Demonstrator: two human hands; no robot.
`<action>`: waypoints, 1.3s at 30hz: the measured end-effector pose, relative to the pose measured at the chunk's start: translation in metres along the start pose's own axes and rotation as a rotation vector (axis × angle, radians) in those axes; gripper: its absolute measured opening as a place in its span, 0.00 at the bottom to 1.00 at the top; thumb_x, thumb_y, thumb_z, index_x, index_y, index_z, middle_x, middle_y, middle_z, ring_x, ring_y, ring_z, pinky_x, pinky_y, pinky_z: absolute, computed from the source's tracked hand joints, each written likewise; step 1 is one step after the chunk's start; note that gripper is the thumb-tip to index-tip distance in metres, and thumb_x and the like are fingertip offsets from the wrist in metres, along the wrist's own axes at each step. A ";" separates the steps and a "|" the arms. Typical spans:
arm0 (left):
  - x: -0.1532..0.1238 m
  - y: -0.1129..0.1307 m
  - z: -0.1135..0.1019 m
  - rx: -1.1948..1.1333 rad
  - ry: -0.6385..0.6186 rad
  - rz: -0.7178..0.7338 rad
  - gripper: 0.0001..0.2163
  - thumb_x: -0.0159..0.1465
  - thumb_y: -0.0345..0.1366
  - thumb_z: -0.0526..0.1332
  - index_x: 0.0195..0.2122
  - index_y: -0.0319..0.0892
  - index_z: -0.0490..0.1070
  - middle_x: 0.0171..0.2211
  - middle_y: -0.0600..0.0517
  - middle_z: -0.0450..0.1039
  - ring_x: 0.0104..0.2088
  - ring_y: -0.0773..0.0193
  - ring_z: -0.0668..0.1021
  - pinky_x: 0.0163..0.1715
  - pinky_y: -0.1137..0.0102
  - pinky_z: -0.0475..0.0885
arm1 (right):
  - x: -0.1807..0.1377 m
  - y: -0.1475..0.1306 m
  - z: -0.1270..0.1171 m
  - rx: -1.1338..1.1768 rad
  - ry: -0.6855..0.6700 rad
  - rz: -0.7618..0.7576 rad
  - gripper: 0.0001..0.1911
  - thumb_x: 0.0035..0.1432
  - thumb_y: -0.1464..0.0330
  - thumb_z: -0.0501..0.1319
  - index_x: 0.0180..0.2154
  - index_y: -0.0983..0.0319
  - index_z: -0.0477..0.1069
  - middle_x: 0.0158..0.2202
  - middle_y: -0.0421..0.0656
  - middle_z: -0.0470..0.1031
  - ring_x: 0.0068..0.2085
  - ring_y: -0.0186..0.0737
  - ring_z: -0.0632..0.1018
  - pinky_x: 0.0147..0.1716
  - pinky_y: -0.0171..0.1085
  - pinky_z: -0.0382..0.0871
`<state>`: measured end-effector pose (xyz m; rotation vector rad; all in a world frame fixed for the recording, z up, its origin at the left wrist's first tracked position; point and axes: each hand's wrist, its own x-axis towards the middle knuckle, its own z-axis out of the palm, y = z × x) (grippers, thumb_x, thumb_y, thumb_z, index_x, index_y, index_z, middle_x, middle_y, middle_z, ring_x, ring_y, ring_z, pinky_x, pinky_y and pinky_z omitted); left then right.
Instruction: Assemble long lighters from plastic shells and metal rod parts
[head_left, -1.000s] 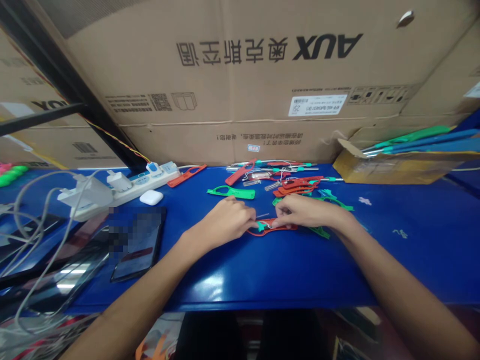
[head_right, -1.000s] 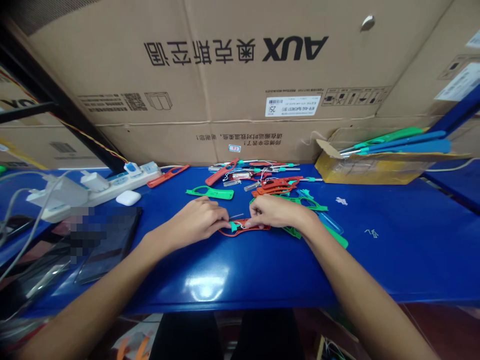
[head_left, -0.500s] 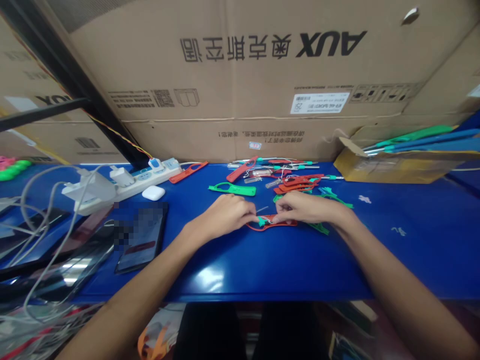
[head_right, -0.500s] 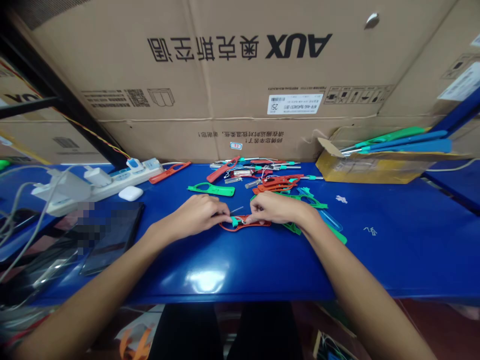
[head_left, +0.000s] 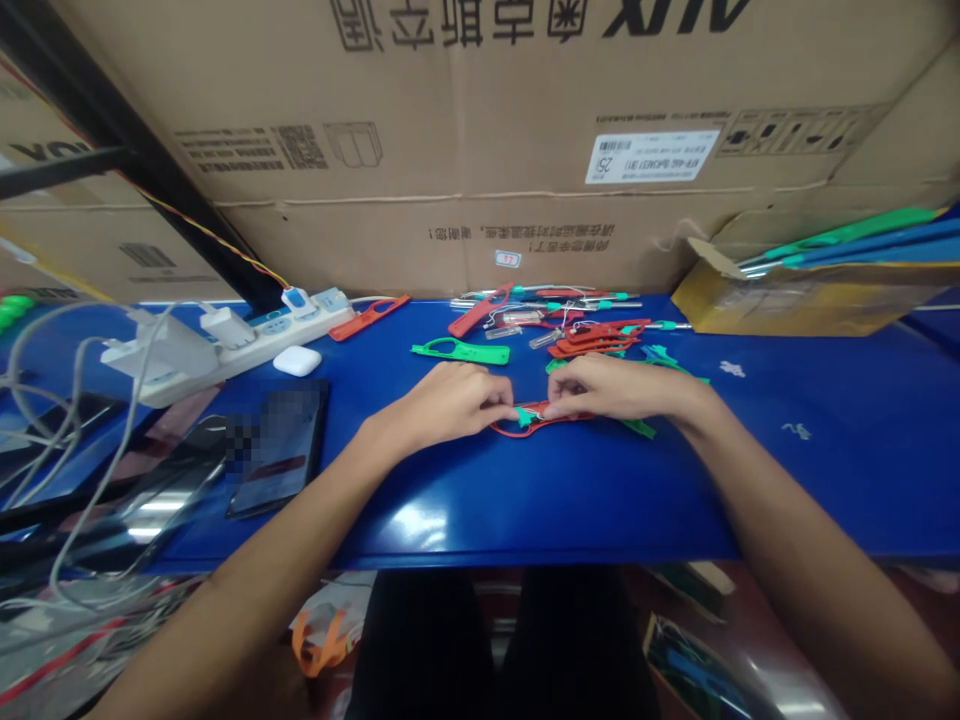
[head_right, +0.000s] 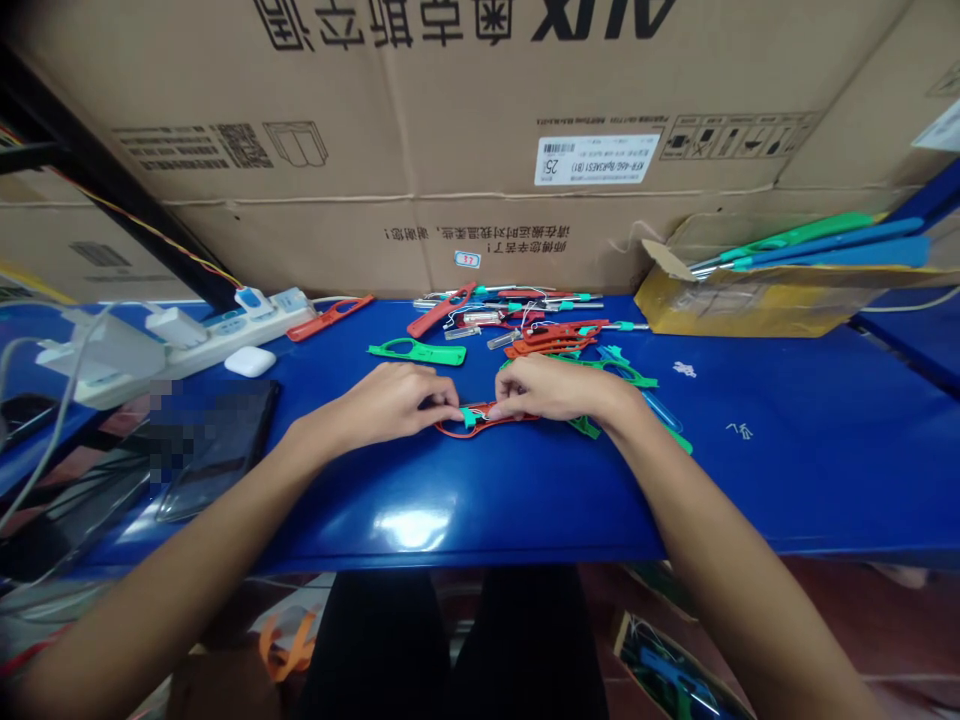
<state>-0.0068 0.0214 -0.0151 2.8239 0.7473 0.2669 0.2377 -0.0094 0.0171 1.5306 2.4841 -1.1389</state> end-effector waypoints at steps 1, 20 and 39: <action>0.000 0.000 0.000 -0.001 0.003 -0.005 0.11 0.70 0.43 0.62 0.37 0.42 0.78 0.28 0.53 0.77 0.27 0.65 0.75 0.27 0.69 0.58 | 0.000 0.000 0.000 0.003 -0.010 0.003 0.19 0.61 0.51 0.61 0.34 0.61 0.72 0.30 0.42 0.75 0.31 0.38 0.72 0.30 0.37 0.60; 0.002 0.003 0.000 0.093 0.037 0.040 0.11 0.70 0.42 0.64 0.34 0.41 0.78 0.31 0.51 0.77 0.32 0.63 0.77 0.29 0.68 0.61 | 0.002 0.000 0.004 0.015 -0.024 0.057 0.16 0.61 0.54 0.62 0.32 0.61 0.72 0.31 0.43 0.78 0.31 0.38 0.74 0.30 0.36 0.61; 0.002 -0.008 0.005 0.028 0.088 -0.020 0.12 0.71 0.43 0.62 0.36 0.41 0.77 0.32 0.52 0.78 0.31 0.65 0.78 0.28 0.70 0.61 | 0.003 0.000 0.003 -0.028 -0.031 -0.027 0.16 0.64 0.55 0.58 0.32 0.61 0.72 0.29 0.41 0.74 0.29 0.36 0.71 0.29 0.36 0.59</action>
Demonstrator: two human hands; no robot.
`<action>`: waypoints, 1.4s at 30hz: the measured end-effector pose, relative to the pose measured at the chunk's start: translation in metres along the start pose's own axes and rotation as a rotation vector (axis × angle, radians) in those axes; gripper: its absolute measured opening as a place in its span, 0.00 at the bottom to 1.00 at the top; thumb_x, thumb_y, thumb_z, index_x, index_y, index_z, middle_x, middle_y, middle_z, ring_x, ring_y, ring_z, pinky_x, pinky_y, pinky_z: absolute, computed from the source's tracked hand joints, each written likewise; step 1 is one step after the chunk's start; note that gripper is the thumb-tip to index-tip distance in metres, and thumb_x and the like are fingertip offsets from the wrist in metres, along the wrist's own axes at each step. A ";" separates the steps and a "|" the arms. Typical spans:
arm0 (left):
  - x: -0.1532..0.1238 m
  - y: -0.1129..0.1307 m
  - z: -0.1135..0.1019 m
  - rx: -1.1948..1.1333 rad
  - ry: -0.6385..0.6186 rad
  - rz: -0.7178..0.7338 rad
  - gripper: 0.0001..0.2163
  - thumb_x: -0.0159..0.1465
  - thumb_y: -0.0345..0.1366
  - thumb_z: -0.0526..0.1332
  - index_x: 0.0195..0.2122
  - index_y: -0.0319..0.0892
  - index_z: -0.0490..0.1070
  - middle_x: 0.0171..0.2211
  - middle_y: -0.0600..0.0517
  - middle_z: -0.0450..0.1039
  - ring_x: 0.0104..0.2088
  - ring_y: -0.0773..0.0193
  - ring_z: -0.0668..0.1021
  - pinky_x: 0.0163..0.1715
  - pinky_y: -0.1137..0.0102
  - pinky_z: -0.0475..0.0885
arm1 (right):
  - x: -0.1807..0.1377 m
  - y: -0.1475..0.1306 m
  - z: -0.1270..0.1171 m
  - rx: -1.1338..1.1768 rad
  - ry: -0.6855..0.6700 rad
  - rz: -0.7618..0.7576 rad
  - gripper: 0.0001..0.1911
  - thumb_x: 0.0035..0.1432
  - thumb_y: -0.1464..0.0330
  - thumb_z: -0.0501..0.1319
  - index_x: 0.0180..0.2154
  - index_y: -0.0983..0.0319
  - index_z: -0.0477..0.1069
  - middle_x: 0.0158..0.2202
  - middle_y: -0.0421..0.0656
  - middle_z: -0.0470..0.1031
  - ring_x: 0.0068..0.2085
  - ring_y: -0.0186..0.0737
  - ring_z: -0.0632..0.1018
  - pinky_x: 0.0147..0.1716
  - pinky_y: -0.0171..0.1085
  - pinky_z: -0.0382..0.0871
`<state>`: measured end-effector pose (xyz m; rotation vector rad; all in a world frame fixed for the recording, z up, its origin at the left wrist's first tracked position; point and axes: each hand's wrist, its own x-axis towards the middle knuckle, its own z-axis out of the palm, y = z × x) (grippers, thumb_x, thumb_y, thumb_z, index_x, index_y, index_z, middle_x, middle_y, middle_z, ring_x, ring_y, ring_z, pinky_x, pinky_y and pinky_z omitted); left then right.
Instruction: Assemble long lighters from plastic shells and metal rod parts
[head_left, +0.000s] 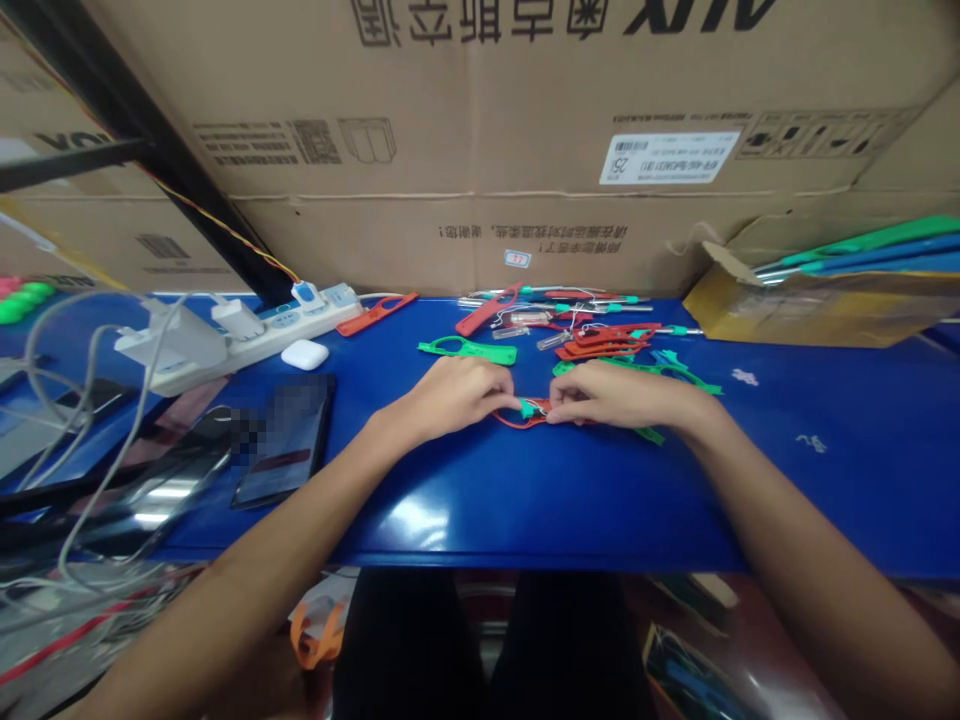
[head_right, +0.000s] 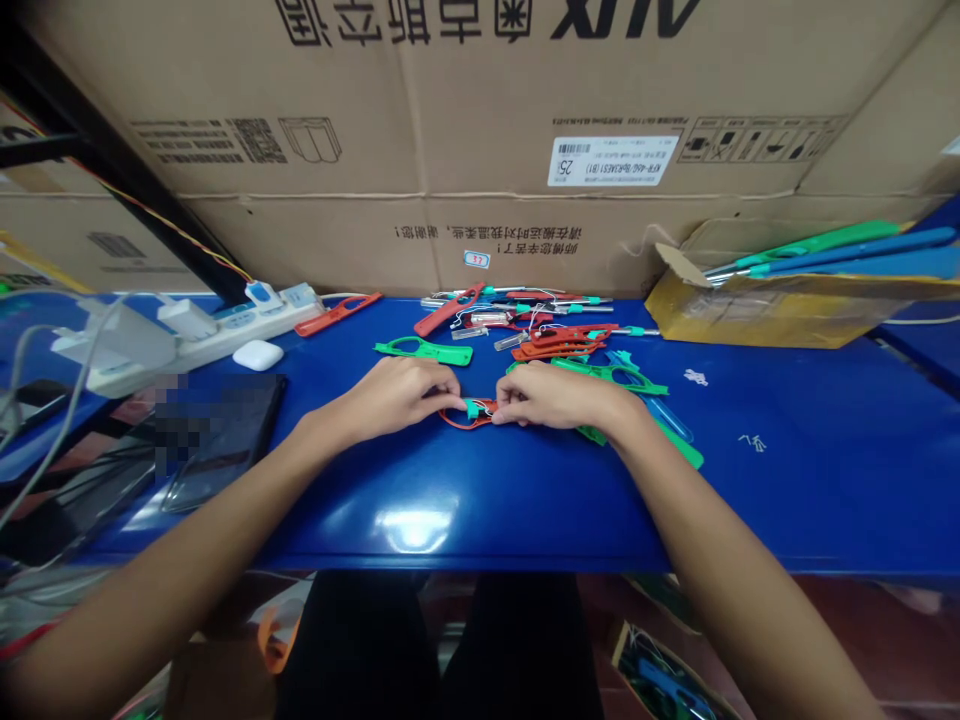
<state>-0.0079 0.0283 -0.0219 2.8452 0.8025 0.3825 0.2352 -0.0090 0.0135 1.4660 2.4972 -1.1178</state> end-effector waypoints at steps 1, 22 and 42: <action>0.000 0.000 0.000 -0.005 -0.001 -0.001 0.12 0.71 0.44 0.62 0.35 0.41 0.78 0.31 0.52 0.78 0.30 0.65 0.77 0.28 0.70 0.61 | 0.001 0.000 0.000 0.004 -0.002 -0.001 0.16 0.64 0.55 0.58 0.32 0.61 0.72 0.29 0.41 0.74 0.29 0.36 0.71 0.29 0.36 0.59; 0.001 -0.002 0.005 0.147 0.070 0.083 0.12 0.71 0.42 0.61 0.35 0.40 0.77 0.33 0.50 0.78 0.33 0.62 0.78 0.29 0.70 0.61 | 0.004 0.003 0.001 0.046 0.022 0.025 0.17 0.63 0.54 0.59 0.31 0.61 0.70 0.27 0.41 0.75 0.28 0.37 0.73 0.29 0.37 0.61; 0.003 -0.006 0.010 0.127 0.129 0.176 0.10 0.72 0.39 0.60 0.37 0.41 0.76 0.35 0.51 0.77 0.35 0.63 0.78 0.29 0.69 0.65 | 0.005 0.002 0.000 0.025 0.004 0.024 0.15 0.62 0.56 0.59 0.29 0.60 0.68 0.26 0.42 0.74 0.27 0.37 0.72 0.29 0.38 0.61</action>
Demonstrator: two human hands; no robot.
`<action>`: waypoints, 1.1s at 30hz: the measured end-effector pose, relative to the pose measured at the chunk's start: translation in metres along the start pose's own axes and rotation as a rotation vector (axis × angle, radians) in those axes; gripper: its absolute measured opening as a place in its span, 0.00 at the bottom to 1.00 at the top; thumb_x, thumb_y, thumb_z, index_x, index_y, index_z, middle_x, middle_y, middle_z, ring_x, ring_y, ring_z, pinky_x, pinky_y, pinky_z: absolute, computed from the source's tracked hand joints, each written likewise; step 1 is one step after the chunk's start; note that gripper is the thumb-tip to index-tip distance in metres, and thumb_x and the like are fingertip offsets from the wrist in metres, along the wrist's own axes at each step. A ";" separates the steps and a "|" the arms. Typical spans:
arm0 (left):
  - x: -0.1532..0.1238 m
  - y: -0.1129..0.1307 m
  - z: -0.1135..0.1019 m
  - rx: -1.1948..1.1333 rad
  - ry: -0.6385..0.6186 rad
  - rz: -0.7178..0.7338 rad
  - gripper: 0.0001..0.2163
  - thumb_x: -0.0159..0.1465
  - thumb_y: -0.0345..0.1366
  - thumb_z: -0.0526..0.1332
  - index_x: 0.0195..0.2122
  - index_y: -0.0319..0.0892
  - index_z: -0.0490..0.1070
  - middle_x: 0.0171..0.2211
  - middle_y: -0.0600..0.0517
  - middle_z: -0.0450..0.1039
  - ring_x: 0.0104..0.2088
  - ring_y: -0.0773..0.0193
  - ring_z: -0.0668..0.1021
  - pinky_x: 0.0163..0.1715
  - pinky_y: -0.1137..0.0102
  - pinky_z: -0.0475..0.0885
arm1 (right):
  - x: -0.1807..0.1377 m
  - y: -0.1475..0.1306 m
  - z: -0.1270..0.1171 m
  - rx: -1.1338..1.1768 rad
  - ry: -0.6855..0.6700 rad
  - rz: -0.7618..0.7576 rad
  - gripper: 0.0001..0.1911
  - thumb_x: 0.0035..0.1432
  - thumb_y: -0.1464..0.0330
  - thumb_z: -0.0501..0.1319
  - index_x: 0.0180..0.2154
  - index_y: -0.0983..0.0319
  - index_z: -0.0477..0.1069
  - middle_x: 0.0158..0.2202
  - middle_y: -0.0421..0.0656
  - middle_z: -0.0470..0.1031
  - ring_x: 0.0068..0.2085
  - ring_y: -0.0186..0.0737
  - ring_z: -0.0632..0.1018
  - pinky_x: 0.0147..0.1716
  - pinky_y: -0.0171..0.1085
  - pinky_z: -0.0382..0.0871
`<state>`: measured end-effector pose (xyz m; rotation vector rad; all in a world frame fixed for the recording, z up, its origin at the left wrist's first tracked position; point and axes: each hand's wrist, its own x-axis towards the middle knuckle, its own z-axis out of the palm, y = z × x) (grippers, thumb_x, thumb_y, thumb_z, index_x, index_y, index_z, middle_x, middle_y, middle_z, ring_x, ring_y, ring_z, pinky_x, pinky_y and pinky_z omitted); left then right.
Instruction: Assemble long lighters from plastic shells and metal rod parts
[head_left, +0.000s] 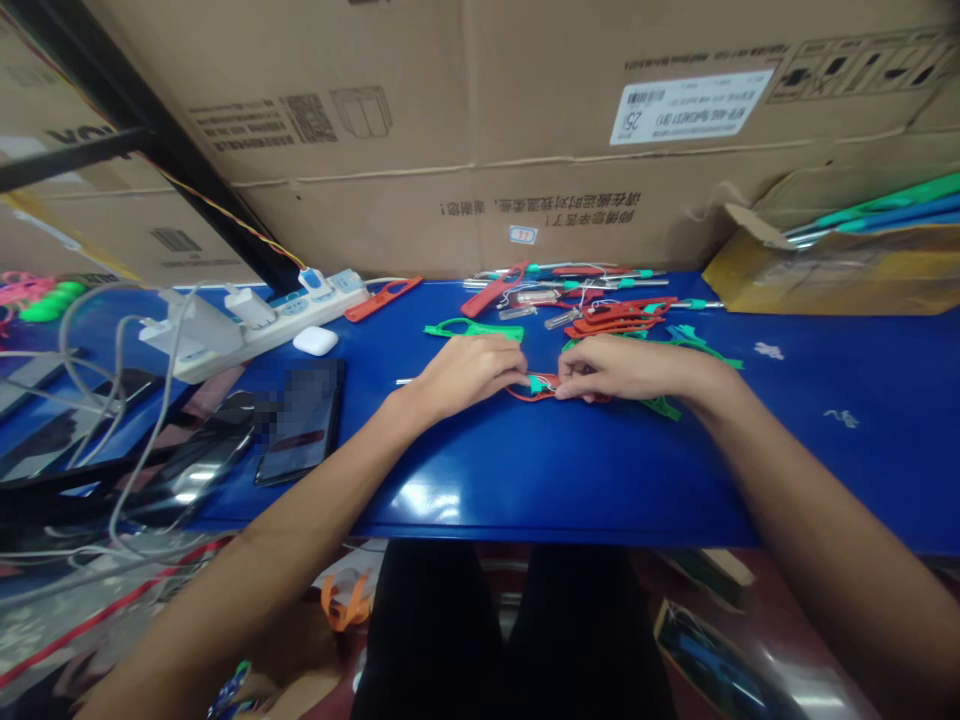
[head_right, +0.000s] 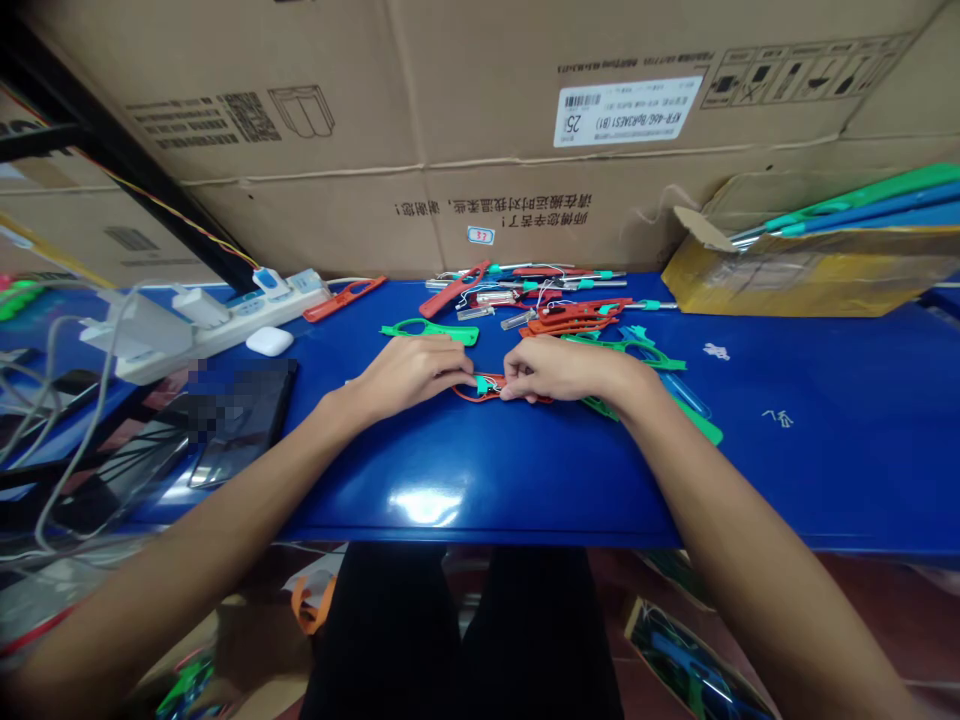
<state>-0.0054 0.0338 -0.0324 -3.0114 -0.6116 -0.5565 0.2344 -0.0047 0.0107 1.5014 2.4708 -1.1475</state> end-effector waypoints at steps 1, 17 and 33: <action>0.000 0.000 0.001 0.001 -0.004 -0.001 0.10 0.72 0.39 0.60 0.37 0.41 0.76 0.35 0.51 0.78 0.34 0.63 0.79 0.29 0.69 0.64 | 0.000 0.000 0.000 -0.001 0.001 -0.002 0.15 0.62 0.56 0.59 0.29 0.60 0.68 0.26 0.42 0.74 0.27 0.37 0.72 0.29 0.38 0.61; 0.003 0.013 -0.007 0.099 -0.068 0.010 0.10 0.71 0.35 0.61 0.34 0.39 0.76 0.32 0.51 0.77 0.33 0.62 0.78 0.28 0.68 0.63 | -0.004 -0.002 0.004 -0.202 0.105 0.035 0.25 0.65 0.46 0.55 0.29 0.60 0.68 0.28 0.41 0.71 0.29 0.38 0.69 0.28 0.38 0.56; -0.012 -0.014 -0.037 -0.136 -0.203 -0.162 0.11 0.72 0.40 0.59 0.45 0.42 0.78 0.45 0.48 0.80 0.47 0.58 0.80 0.47 0.66 0.72 | 0.003 -0.005 0.009 -0.293 0.200 0.081 0.24 0.67 0.48 0.57 0.28 0.60 0.69 0.26 0.40 0.72 0.27 0.36 0.69 0.27 0.37 0.52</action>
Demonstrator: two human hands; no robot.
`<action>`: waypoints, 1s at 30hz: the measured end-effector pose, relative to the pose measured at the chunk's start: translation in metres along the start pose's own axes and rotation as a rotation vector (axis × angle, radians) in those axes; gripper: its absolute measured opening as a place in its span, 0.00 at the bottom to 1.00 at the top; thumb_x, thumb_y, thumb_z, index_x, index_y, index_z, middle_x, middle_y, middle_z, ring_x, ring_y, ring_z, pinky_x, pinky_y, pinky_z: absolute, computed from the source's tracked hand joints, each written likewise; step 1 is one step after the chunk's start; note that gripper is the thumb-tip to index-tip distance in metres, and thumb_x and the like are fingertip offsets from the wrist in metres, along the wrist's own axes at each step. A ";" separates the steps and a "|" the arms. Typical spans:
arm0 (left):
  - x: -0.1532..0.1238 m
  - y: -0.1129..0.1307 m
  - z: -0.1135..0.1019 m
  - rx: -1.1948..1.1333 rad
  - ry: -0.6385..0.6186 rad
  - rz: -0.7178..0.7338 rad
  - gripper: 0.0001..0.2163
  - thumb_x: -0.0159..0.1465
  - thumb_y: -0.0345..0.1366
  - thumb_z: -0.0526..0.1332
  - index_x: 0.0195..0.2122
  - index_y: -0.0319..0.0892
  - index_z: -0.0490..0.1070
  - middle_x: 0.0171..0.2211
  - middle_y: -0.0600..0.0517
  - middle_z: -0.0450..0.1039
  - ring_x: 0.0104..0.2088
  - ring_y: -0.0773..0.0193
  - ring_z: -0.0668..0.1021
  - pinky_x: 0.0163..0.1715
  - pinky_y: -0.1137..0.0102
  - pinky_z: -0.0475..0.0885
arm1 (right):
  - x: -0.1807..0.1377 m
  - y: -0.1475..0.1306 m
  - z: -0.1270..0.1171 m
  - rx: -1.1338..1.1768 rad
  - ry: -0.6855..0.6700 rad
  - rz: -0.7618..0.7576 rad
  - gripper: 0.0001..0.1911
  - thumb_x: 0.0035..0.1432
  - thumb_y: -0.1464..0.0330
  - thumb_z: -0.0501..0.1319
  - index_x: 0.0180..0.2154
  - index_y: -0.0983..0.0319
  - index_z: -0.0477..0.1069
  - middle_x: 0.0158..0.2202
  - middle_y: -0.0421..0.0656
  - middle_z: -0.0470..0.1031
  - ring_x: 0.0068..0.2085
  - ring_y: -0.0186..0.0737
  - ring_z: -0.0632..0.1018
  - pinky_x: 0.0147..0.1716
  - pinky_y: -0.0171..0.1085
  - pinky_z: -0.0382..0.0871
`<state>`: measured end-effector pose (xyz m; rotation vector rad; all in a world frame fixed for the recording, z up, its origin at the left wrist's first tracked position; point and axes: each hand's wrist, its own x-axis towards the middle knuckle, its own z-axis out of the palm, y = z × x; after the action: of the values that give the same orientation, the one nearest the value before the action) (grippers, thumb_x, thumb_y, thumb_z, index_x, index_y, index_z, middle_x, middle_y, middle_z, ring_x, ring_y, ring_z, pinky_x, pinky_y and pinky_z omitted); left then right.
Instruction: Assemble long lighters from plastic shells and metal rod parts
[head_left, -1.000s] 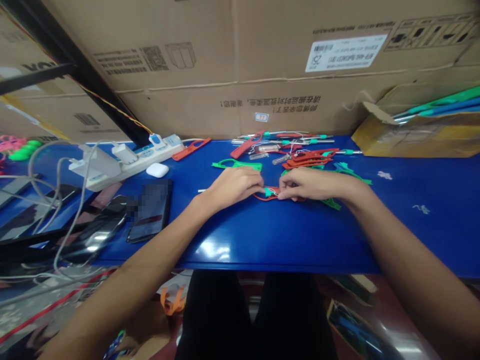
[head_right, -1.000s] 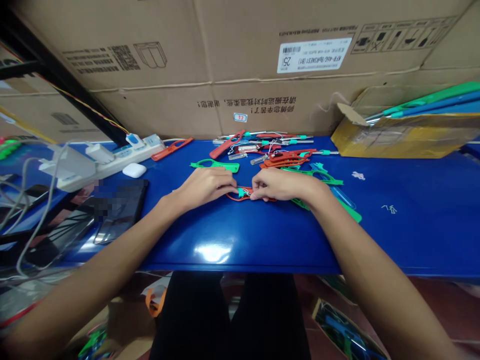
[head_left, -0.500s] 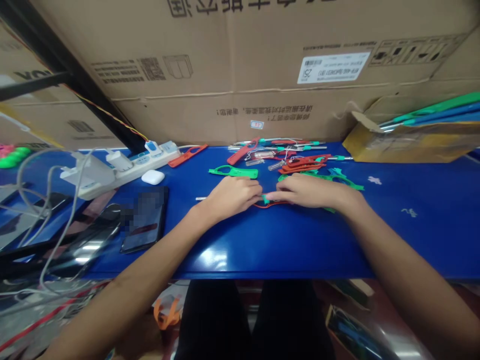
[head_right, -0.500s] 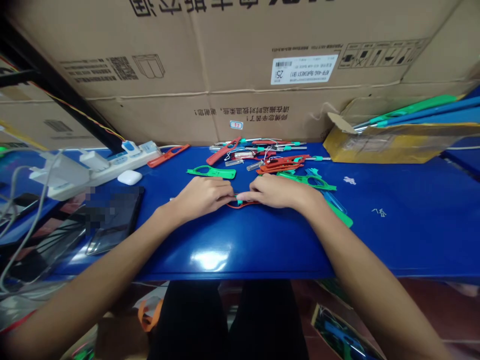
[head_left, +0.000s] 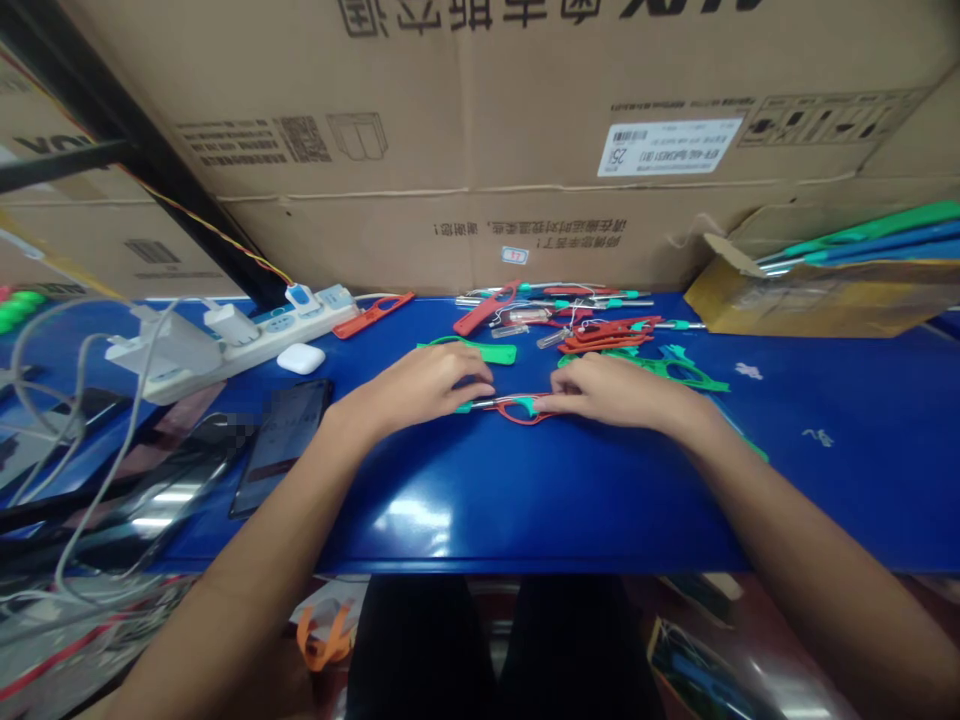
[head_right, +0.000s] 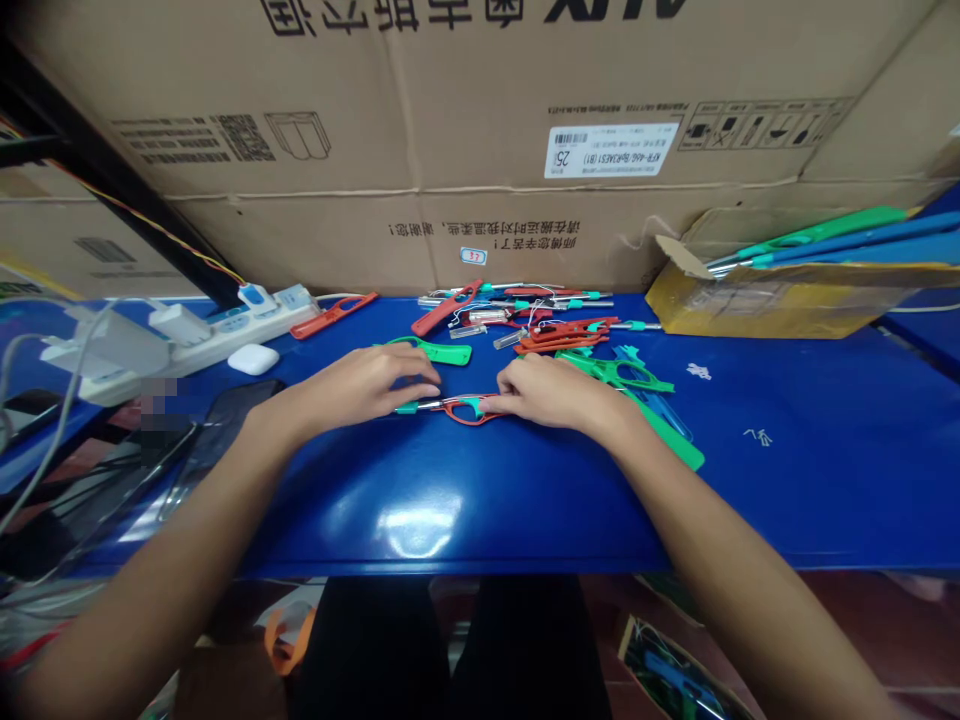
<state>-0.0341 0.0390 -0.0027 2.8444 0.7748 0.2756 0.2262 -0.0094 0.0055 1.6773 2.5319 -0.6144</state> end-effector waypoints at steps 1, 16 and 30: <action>-0.001 -0.001 -0.001 -0.048 -0.036 -0.002 0.10 0.72 0.40 0.59 0.44 0.43 0.79 0.44 0.48 0.80 0.45 0.59 0.80 0.45 0.67 0.72 | 0.000 0.000 0.000 0.004 -0.001 -0.002 0.25 0.66 0.47 0.56 0.27 0.60 0.68 0.26 0.40 0.71 0.27 0.36 0.68 0.27 0.38 0.52; -0.001 -0.006 0.001 -0.292 -0.153 -0.112 0.08 0.67 0.38 0.63 0.43 0.42 0.80 0.34 0.51 0.81 0.31 0.66 0.79 0.30 0.74 0.68 | -0.004 -0.008 -0.002 -0.005 0.102 -0.036 0.20 0.69 0.52 0.57 0.33 0.60 0.72 0.28 0.41 0.75 0.29 0.38 0.72 0.28 0.37 0.54; -0.001 -0.005 0.002 -0.267 -0.091 -0.032 0.08 0.69 0.36 0.61 0.43 0.42 0.79 0.40 0.50 0.81 0.37 0.64 0.81 0.39 0.71 0.72 | 0.022 -0.020 0.042 0.044 0.406 -0.294 0.12 0.71 0.61 0.58 0.46 0.57 0.79 0.45 0.43 0.77 0.41 0.40 0.77 0.33 0.36 0.61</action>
<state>-0.0374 0.0427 -0.0055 2.5726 0.7062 0.2249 0.1917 -0.0109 -0.0324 1.5915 3.1077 -0.3723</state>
